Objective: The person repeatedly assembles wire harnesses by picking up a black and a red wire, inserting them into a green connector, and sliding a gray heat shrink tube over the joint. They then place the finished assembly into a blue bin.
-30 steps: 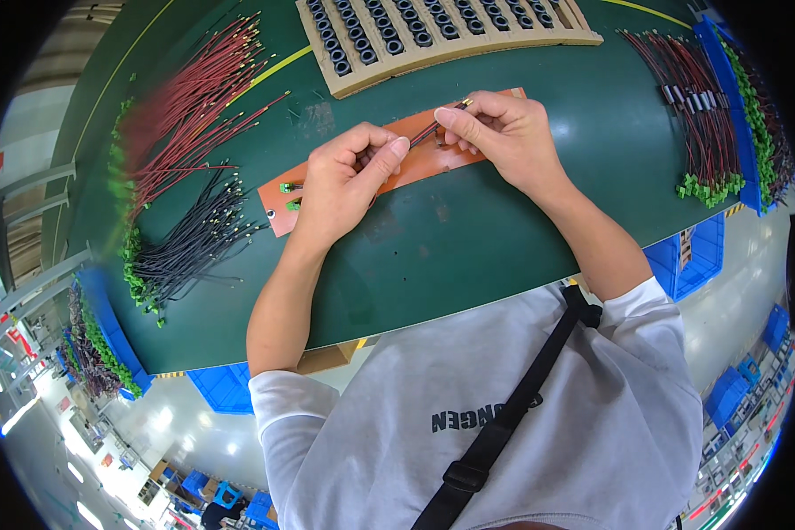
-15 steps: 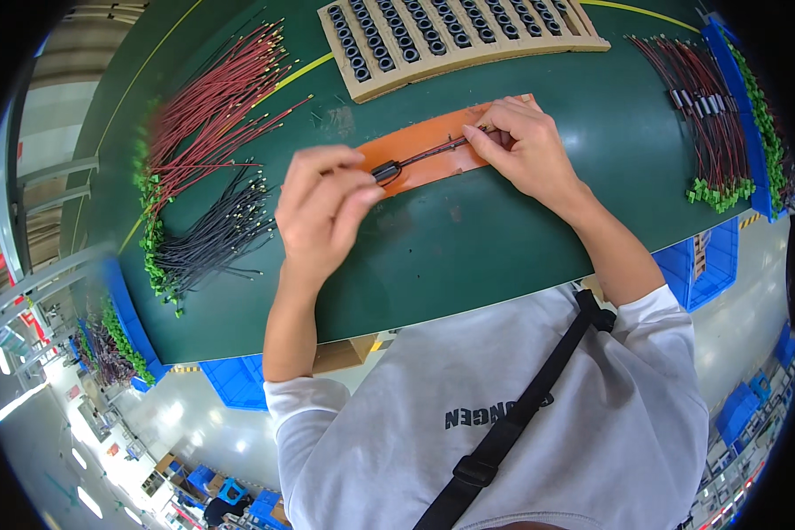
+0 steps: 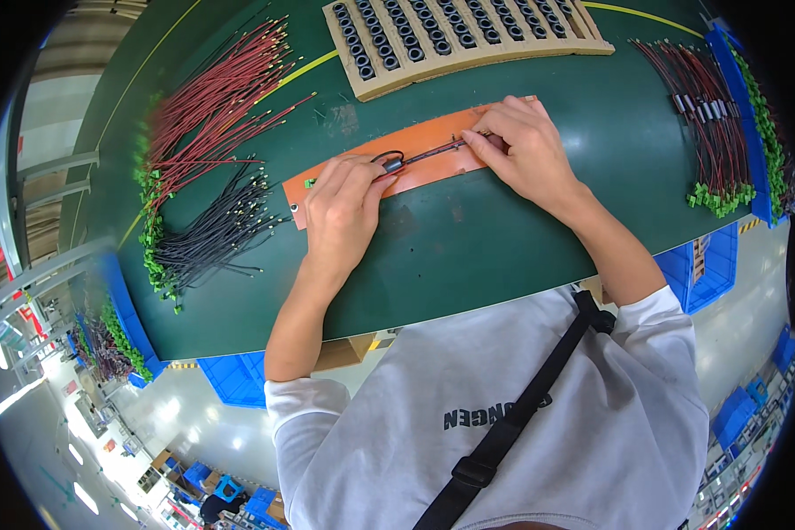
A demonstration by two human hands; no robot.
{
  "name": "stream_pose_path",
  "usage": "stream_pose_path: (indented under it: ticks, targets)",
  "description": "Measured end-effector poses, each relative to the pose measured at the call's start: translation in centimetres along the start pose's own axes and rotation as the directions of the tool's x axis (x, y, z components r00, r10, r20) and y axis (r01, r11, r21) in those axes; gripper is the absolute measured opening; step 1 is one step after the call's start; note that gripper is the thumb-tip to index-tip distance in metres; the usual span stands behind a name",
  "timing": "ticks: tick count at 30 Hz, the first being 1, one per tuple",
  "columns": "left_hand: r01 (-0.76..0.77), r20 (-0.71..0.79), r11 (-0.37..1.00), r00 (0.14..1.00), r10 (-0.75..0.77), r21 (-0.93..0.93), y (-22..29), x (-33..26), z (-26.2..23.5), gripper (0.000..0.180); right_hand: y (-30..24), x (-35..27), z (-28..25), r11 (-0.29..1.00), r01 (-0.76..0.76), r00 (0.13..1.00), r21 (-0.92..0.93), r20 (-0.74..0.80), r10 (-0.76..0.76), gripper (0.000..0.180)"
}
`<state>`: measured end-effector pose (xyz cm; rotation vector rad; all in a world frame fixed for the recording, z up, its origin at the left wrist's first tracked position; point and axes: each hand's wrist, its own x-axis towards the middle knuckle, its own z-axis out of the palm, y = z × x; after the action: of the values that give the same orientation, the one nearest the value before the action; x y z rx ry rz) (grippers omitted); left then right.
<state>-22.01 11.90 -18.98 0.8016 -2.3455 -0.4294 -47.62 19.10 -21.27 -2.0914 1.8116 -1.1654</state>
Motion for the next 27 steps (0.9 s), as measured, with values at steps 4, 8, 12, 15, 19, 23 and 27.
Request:
stream_pose_path:
  ticks: [4,8,12,15,19,23,27]
  targets:
    - [0.082,0.039,0.993,0.996,-0.078,-0.089,0.5,0.8,1.1,0.029,0.3,0.0,-0.6,0.999,-0.047,0.999,0.015,0.023,0.046,0.016]
    - [0.19,0.113,0.969,0.978,-0.173,-0.16,1.1,1.8,1.7,0.045,0.9,-0.2,-1.1,0.998,-0.06,0.998,0.022,0.021,0.06,0.017]
    - [0.14,0.117,0.971,0.986,-0.119,-0.194,1.2,2.3,2.7,0.046,1.6,-0.4,-2.0,0.997,-0.071,0.997,0.011,0.028,0.071,0.019]
    - [0.033,0.046,0.982,0.999,-0.025,-0.187,1.6,2.5,4.1,0.043,1.7,-0.4,-2.2,0.996,-0.087,0.996,0.021,0.037,0.086,0.02]
    - [0.244,0.084,0.903,0.97,-0.229,-0.353,2.3,2.6,4.4,0.04,1.5,-0.2,-2.3,0.999,-0.016,0.999,-0.047,-0.038,0.014,0.021]
    - [0.226,0.082,0.913,0.974,-0.211,-0.34,2.3,2.8,4.3,0.041,2.3,-0.4,-2.2,0.998,-0.059,0.998,0.002,0.006,0.059,0.021]
    - [0.228,0.074,0.917,0.974,-0.216,-0.327,2.3,2.7,4.1,0.041,3.4,-0.8,-2.8,0.985,-0.132,0.991,0.109,-0.007,0.133,0.022]
